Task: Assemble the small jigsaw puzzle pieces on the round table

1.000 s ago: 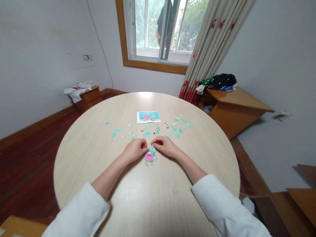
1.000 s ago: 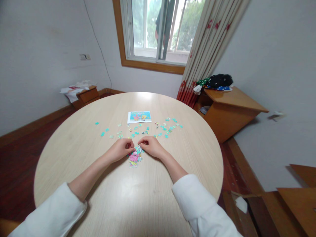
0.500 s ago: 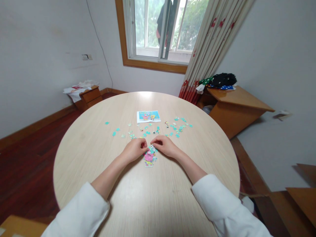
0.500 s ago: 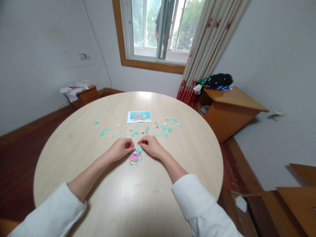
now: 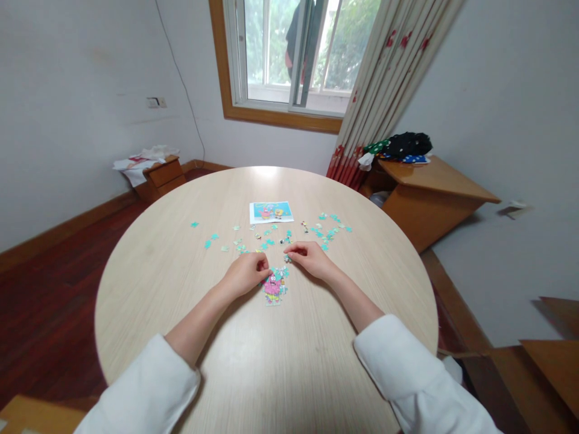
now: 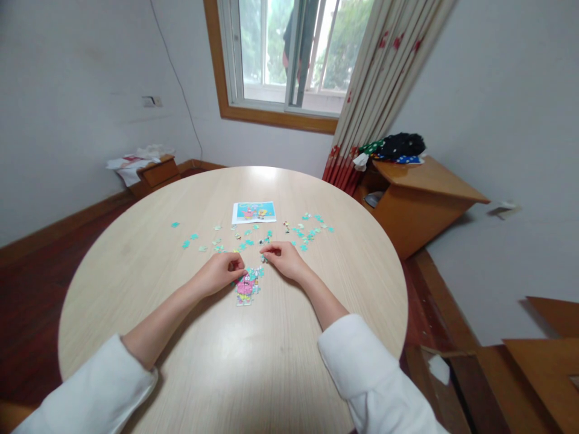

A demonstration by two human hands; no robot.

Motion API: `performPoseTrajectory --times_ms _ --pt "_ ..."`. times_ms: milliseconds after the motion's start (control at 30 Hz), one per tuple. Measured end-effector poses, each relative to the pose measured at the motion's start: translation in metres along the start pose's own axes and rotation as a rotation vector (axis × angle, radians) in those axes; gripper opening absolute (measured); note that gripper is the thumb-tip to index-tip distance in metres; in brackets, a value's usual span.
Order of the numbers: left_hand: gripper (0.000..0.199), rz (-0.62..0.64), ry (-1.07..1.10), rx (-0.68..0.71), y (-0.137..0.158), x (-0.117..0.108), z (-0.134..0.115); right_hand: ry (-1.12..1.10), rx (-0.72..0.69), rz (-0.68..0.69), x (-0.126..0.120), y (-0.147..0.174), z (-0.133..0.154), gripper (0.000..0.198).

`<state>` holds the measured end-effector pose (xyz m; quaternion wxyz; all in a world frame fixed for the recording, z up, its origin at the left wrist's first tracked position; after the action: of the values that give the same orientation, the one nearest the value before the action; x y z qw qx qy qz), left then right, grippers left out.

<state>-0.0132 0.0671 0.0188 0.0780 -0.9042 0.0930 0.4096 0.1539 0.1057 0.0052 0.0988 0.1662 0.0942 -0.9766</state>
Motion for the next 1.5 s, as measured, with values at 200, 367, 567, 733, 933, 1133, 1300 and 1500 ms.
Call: performPoseTrajectory --times_ms 200,367,567,733,933,1133,1300,1500 --pt "0.012 0.006 -0.001 0.007 0.0 0.0 0.001 0.019 -0.02 0.042 0.004 0.002 0.003 0.013" --pt "0.012 0.011 -0.003 0.002 0.0 0.0 0.0 0.039 -0.025 0.06 0.007 0.003 0.006 0.012" --pt "0.014 0.015 -0.007 0.009 -0.001 0.002 0.001 0.116 -0.045 0.055 0.009 0.004 0.006 0.014" --pt "0.015 0.011 -0.002 0.016 -0.002 0.003 0.003 0.158 -0.075 0.043 0.01 0.004 0.006 0.014" --pt "0.014 0.015 0.0 0.013 -0.001 0.002 0.002 0.095 -0.053 0.058 0.009 0.002 0.004 0.013" --pt "0.014 0.012 -0.003 0.012 -0.001 0.003 0.002 0.011 -0.022 0.089 0.008 0.002 0.003 0.013" --pt "0.015 0.012 -0.002 0.01 -0.001 0.002 0.001 0.097 -0.047 0.095 0.011 0.004 0.006 0.012" --pt "0.014 0.009 0.007 0.013 0.0 0.001 0.001 0.227 -0.112 0.08 0.013 0.007 0.013 0.013"
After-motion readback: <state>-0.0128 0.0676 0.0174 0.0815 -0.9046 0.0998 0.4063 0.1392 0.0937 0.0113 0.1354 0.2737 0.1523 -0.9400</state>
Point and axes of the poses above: each hand's wrist, its own y-axis away from the middle knuckle, its own x-axis out of the palm, z = x × y, the point moved 5 cm from there along -y, towards the middle knuckle, and after that the axes turned 6 degrees about -z, right-handed, at the moved point
